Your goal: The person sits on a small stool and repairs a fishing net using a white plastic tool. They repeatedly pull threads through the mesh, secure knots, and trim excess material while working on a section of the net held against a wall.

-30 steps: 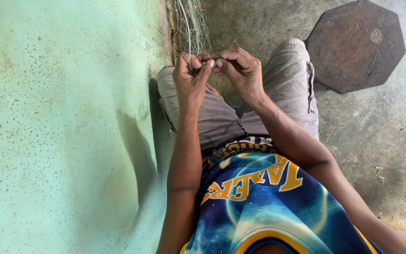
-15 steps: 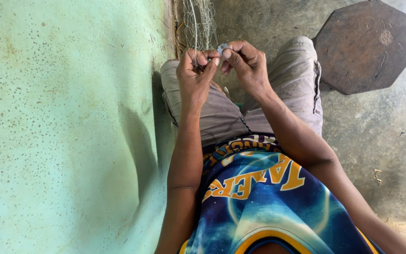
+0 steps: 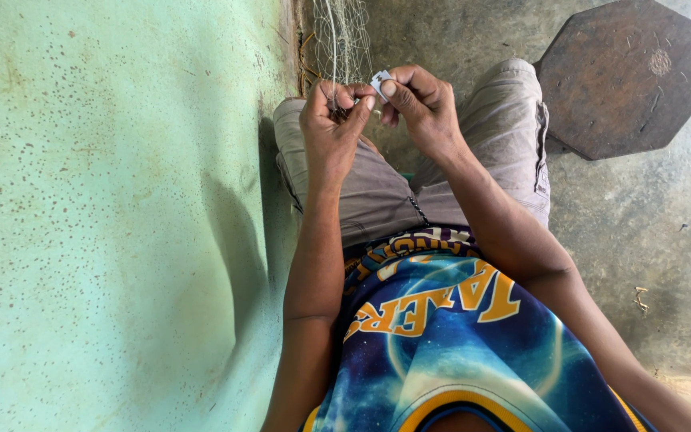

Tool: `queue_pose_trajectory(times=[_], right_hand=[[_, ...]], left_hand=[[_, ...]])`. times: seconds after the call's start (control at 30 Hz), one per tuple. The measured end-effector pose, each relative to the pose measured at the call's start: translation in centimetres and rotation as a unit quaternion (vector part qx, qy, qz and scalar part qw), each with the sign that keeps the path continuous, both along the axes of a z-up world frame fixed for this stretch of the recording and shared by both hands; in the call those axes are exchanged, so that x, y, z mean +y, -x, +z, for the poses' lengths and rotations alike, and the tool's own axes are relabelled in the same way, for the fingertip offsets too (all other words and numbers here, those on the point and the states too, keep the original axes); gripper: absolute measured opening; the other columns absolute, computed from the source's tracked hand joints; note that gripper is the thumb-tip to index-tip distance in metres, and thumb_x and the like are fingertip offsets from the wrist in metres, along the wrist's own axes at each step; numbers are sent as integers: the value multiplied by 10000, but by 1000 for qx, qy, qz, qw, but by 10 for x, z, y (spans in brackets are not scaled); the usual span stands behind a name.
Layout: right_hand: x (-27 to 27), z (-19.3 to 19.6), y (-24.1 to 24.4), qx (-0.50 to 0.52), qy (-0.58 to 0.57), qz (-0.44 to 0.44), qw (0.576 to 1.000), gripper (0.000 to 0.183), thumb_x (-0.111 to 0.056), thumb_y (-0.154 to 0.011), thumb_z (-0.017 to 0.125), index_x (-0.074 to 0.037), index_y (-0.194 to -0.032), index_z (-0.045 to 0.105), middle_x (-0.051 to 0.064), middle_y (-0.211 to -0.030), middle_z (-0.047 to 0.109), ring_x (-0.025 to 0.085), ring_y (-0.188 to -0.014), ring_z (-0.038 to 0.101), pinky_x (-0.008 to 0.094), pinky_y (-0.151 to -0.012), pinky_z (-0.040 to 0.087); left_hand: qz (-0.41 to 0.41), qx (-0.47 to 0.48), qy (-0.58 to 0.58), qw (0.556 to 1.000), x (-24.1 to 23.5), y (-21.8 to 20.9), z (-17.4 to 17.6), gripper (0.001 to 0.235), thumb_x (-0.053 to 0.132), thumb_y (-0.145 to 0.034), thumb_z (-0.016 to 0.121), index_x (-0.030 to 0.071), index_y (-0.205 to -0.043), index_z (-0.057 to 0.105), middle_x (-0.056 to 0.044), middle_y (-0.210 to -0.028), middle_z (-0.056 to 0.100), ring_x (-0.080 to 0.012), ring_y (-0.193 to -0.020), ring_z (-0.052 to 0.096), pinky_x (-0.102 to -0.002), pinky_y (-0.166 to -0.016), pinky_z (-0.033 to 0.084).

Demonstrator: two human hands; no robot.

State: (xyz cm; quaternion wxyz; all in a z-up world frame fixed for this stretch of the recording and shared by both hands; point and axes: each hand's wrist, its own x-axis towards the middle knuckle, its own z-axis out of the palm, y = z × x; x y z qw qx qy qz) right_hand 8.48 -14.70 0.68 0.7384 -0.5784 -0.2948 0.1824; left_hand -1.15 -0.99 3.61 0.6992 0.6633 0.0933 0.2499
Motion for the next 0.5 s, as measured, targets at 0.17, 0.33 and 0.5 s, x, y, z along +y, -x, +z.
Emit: queue_pose_trajectory(times=[0.17, 0.33, 0.5], right_hand=[[-1, 1, -3, 59, 0, 33, 998, 168, -253, -1107, 643, -101, -1039, 663, 18, -920, 702, 110, -697, 666, 223, -613, 535], [-1, -4, -9, 211, -40, 102, 971, 141, -208, -1067, 681, -94, -985, 677, 23, -864, 689, 97, -613, 631, 200, -525, 510], [-20, -17, -2, 323, -80, 80, 940, 29, 29, -985, 686, 53, -969, 691, 167, -706, 637, 174, -465, 669, 273, -408, 557]], left_hand=[[-4, -11, 1, 1000, 1, -1, -2, 242, 31, -982, 705, 121, -968, 480, -169, -1048, 740, -250, -880, 760, -378, -706, 714], [5, 24, -14, 1000, 6, 0, -18, 215, 20, -991, 706, 134, -998, 524, -162, -1079, 754, -243, -1033, 769, -350, -841, 693], [25, -25, 16, 999, 11, -3, -30, 295, -14, -952, 756, 108, -905, 492, -124, -983, 797, -31, -648, 627, -134, -492, 451]])
